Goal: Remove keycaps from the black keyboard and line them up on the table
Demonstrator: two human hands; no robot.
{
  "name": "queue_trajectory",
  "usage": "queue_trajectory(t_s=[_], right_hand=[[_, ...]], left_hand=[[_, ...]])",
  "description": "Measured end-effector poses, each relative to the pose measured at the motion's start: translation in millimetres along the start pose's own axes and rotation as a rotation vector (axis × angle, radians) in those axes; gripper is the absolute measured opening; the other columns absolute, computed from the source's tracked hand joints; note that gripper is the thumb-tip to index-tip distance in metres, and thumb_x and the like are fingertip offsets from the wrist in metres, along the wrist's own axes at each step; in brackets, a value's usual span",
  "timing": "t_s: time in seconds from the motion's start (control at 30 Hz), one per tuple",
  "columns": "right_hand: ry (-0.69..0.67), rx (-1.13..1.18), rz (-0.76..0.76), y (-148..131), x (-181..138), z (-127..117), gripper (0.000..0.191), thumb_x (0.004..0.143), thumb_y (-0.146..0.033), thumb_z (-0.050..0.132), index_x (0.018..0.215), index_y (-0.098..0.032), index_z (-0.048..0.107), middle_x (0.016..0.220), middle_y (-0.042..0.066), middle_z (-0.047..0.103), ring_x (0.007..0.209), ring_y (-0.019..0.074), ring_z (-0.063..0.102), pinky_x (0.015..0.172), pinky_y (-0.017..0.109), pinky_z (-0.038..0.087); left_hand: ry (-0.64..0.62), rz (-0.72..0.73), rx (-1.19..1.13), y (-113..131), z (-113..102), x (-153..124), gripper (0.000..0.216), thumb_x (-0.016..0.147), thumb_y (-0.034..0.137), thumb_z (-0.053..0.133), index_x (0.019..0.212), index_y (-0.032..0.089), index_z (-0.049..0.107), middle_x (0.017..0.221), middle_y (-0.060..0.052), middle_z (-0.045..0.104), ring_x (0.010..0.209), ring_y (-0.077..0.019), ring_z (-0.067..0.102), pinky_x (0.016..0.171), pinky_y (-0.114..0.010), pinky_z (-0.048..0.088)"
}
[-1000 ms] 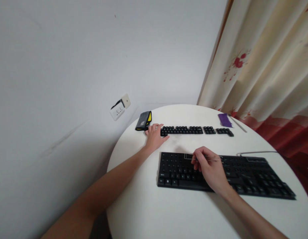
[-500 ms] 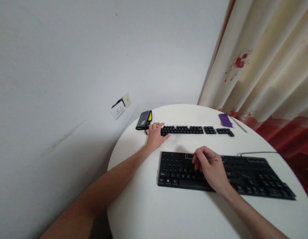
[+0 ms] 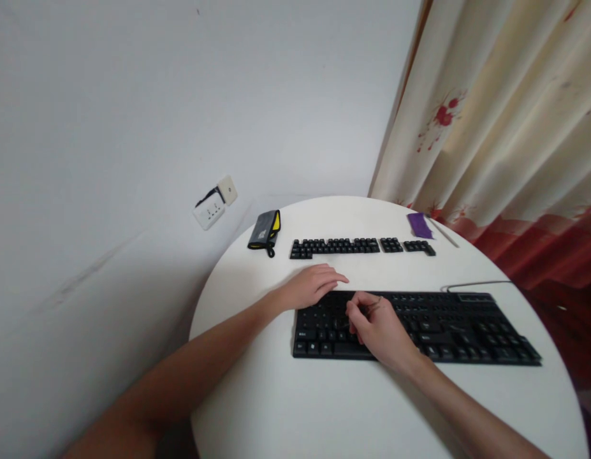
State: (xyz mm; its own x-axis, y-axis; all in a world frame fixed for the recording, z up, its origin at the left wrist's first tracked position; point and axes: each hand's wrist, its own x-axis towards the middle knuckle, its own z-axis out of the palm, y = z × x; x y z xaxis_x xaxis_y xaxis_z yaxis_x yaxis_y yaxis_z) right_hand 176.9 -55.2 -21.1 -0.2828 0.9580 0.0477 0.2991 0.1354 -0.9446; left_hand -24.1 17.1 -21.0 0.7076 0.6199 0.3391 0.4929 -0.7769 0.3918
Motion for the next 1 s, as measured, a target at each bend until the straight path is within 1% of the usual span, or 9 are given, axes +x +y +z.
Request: queue_trajectory(t_s=[0.1, 0.27, 0.4, 0.47, 0.6, 0.73, 0.87, 0.93, 1.0], right_hand=[[0.005, -0.087, -0.053, -3.8, -0.6, 4.6, 0.028, 0.091, -0.032, 0.048, 0.066, -0.021, 0.049, 0.05, -0.003, 0.052, 0.042, 0.0107, 0.044, 0.043, 0.022, 0.03], [0.005, -0.297, -0.238, -10.1, -0.5, 14.6, 0.029, 0.094, -0.029, 0.046, 0.067, -0.021, 0.053, 0.052, -0.001, 0.054, 0.044, 0.0123, 0.045, 0.049, 0.026, 0.029], [-0.009, -0.518, -0.266, -11.5, 0.6, 18.4, 0.027, 0.094, -0.027, 0.044, 0.071, -0.021, 0.055, 0.055, 0.002, 0.058, 0.047, 0.0147, 0.051, 0.053, 0.027, 0.029], [-0.006, -0.558, -0.256, -10.8, 1.3, 16.6, 0.025, 0.094, -0.027, 0.044, 0.073, -0.021, 0.056, 0.056, 0.002, 0.059, 0.049, 0.0158, 0.053, 0.054, 0.027, 0.029], [0.003, -0.343, -0.18, -6.4, 1.9, 10.1, 0.026, 0.095, -0.03, 0.043, 0.075, -0.021, 0.056, 0.055, 0.0, 0.057, 0.048, 0.0145, 0.051, 0.05, 0.025, 0.033], [-0.028, -0.09, -0.048, 0.3, 1.7, 8.2, 0.029, 0.095, -0.036, 0.043, 0.074, -0.02, 0.055, 0.052, -0.003, 0.055, 0.043, 0.0116, 0.049, 0.044, 0.021, 0.035], [-0.006, 0.092, 0.085, 5.3, 4.0, 8.3, 0.032, 0.093, -0.042, 0.047, 0.072, -0.019, 0.054, 0.05, -0.004, 0.054, 0.036, 0.0097, 0.046, 0.038, 0.019, 0.034], [0.018, 0.171, 0.11, 5.3, 5.2, 6.0, 0.034, 0.092, -0.045, 0.049, 0.071, -0.019, 0.054, 0.05, -0.004, 0.054, 0.035, 0.0092, 0.045, 0.036, 0.019, 0.033], [0.042, 0.229, 0.081, 3.3, 5.6, 2.1, 0.036, 0.092, -0.047, 0.05, 0.071, -0.018, 0.055, 0.052, -0.003, 0.056, 0.036, 0.0087, 0.046, 0.037, 0.019, 0.035]], left_hand=[[-0.025, 0.014, -0.065, 3.1, -2.9, 2.3, 0.031, 0.096, 0.021, 0.046, 0.121, 0.022, 0.064, 0.103, -0.009, 0.068, 0.1, -0.0206, 0.061, 0.092, -0.033, 0.046], [-0.07, -0.008, -0.097, 2.5, -3.1, 3.2, 0.027, 0.094, 0.024, 0.05, 0.115, 0.021, 0.068, 0.103, -0.009, 0.071, 0.099, -0.022, 0.062, 0.093, -0.035, 0.046], [-0.056, -0.015, -0.119, -0.5, -1.4, 1.9, 0.026, 0.095, 0.026, 0.05, 0.112, 0.023, 0.069, 0.106, -0.009, 0.071, 0.102, -0.0221, 0.062, 0.094, -0.035, 0.045], [-0.058, -0.009, -0.128, -1.6, -1.1, 1.3, 0.025, 0.094, 0.025, 0.051, 0.111, 0.022, 0.07, 0.106, -0.009, 0.072, 0.101, -0.0221, 0.062, 0.094, -0.035, 0.045], [-0.089, -0.023, -0.088, -2.2, -2.0, 0.4, 0.027, 0.096, 0.025, 0.049, 0.112, 0.022, 0.07, 0.106, -0.009, 0.071, 0.102, -0.0218, 0.061, 0.095, -0.034, 0.045], [-0.097, -0.008, -0.063, -1.0, -3.5, 0.0, 0.028, 0.097, 0.026, 0.046, 0.111, 0.021, 0.07, 0.104, -0.009, 0.071, 0.101, -0.0218, 0.061, 0.094, -0.035, 0.045], [-0.075, 0.008, -0.09, -0.9, -3.8, 0.6, 0.026, 0.096, 0.026, 0.048, 0.108, 0.021, 0.071, 0.101, -0.009, 0.071, 0.098, -0.0218, 0.062, 0.092, -0.035, 0.046], [-0.077, 0.008, -0.095, -1.4, -3.7, 1.1, 0.026, 0.096, 0.026, 0.048, 0.107, 0.021, 0.071, 0.1, -0.009, 0.071, 0.098, -0.0219, 0.062, 0.092, -0.035, 0.046], [-0.076, -0.003, -0.101, -0.9, -3.9, 1.6, 0.027, 0.096, 0.027, 0.048, 0.107, 0.021, 0.072, 0.1, -0.01, 0.071, 0.098, -0.0222, 0.061, 0.092, -0.036, 0.046]])
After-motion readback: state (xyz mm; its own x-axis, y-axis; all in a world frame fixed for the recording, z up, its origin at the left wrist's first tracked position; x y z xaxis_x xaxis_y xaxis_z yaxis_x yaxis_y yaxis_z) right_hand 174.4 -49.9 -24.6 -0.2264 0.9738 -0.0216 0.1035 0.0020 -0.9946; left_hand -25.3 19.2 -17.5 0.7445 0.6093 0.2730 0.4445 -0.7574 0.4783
